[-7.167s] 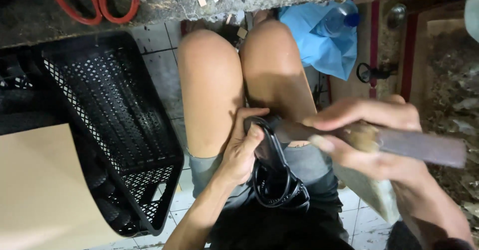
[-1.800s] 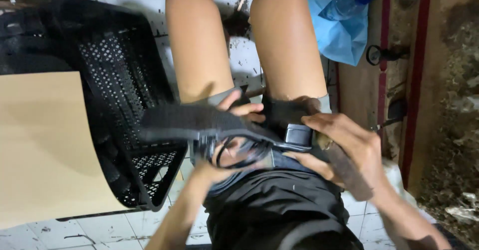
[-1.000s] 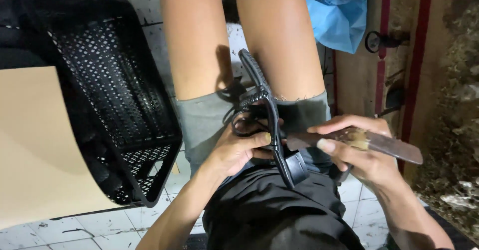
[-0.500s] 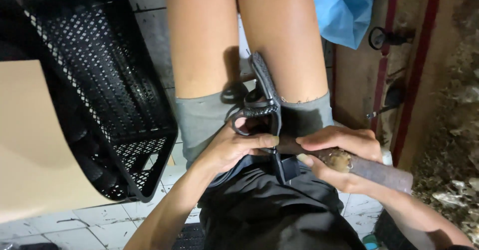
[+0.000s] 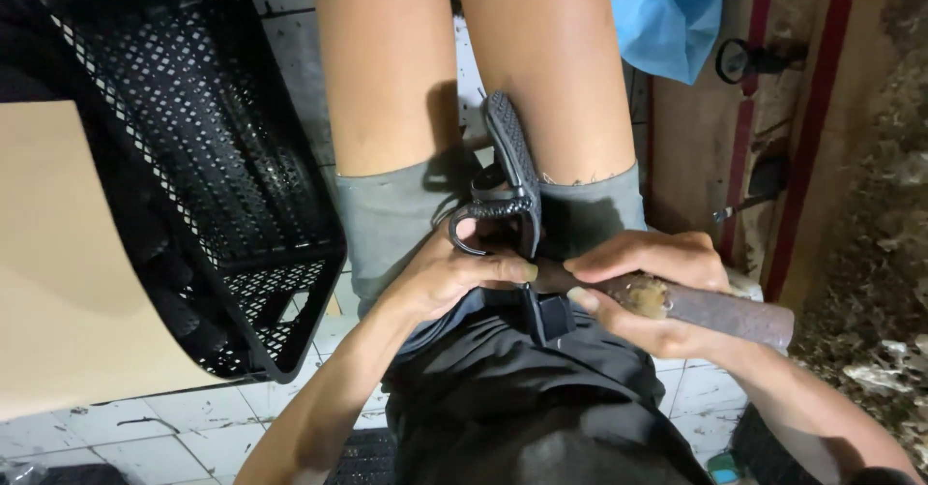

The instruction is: Assembling a sandal by attaching the upper straps to the sole and heel using a hammer and a knife for trimming.

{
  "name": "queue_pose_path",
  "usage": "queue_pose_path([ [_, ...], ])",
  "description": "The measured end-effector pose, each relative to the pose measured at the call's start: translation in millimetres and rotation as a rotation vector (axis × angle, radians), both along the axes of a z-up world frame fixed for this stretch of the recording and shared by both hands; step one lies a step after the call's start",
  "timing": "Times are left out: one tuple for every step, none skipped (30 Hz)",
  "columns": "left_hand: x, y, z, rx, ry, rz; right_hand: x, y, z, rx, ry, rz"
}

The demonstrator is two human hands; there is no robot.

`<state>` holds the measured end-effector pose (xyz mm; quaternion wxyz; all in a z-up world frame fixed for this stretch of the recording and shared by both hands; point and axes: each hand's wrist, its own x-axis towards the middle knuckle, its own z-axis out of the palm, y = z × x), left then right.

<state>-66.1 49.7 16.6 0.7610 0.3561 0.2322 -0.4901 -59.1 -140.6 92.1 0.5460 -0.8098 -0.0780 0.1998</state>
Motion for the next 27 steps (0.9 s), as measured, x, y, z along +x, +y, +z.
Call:
queue_pose_path([
  [1, 1, 1, -0.037, -0.064, 0.000, -1, -3, -3, 0.055, 0.021, -0.002],
  [3, 2, 2, -0.079, -0.128, -0.005, -2, -7, -6, 0.105, 0.042, -0.009],
  [1, 2, -2, -0.083, -0.135, -0.011, -1, -8, -3, 0.101, 0.034, -0.015],
  [-3, 3, -5, -0.120, -0.073, 0.005, -1, -9, 0, 0.061, 0.016, -0.032],
  [-7, 5, -8, -0.157, -0.012, 0.021, -2, -9, 3, 0.022, -0.001, -0.049],
  [-10, 5, -8, -0.154, -0.004, 0.025, -3, -10, 3, 0.025, 0.007, -0.046],
  [-12, 6, -7, -0.173, 0.004, 0.036, -5, -11, 3, 0.034, -0.009, -0.034],
  [-10, 5, -9, -0.199, 0.002, 0.042, -4, -13, 3, 0.038, -0.035, -0.027],
  [-11, 4, -9, -0.202, 0.000, 0.041, -4, -12, 1, 0.035, -0.037, -0.029],
  [-12, 2, -9, -0.192, 0.024, 0.066, -3, -11, -1, 0.060, -0.083, 0.003],
  [-13, 1, -9, -0.182, 0.048, 0.091, -2, -10, -3, 0.084, -0.128, 0.034],
  [-13, -1, -11, -0.181, 0.050, 0.094, -5, -7, -10, 0.085, -0.125, 0.036],
  [-13, -3, -12, -0.122, 0.078, 0.128, -8, -5, -17, 0.170, -0.155, 0.002],
  [-12, -5, -12, -0.061, 0.105, 0.163, -10, -3, -24, 0.258, -0.186, -0.031],
  [-15, -4, -12, -0.058, 0.105, 0.167, -8, 0, -20, 0.261, -0.184, -0.028],
  [-14, -4, -13, -0.020, 0.115, 0.170, -5, 2, -16, 0.245, -0.212, -0.031],
  [-13, -4, -14, 0.018, 0.125, 0.174, 0, 4, -12, 0.229, -0.240, -0.034],
  [-12, -6, -12, 0.013, 0.108, 0.170, 3, 4, -9, 0.225, -0.257, -0.035],
  [-12, -7, -10, 0.008, 0.111, 0.205, 6, 3, -6, 0.172, -0.258, -0.047],
  [-13, -7, -7, 0.005, 0.118, 0.241, 9, 3, -4, 0.121, -0.256, -0.059],
  [-9, -6, 2, 0.002, 0.105, 0.239, 15, -4, -2, 0.120, -0.269, -0.060],
  [-4, -4, 11, 0.000, 0.120, 0.262, 22, -11, -2, 0.060, -0.250, -0.071],
  [1, -1, 20, -0.004, 0.135, 0.285, 29, -17, -1, 0.000, -0.231, -0.083],
  [2, 3, 18, -0.006, 0.122, 0.286, 44, -10, 1, 0.000, -0.245, -0.082],
  [4, 8, 16, 0.013, 0.081, 0.285, 58, -4, 4, -0.135, -0.427, -0.099],
  [5, 12, 14, 0.034, 0.043, 0.286, 73, 3, 7, -0.270, -0.603, -0.112],
  [14, 13, 18, 0.033, 0.034, 0.289, 91, 1, -1, -0.268, -0.613, -0.111],
])
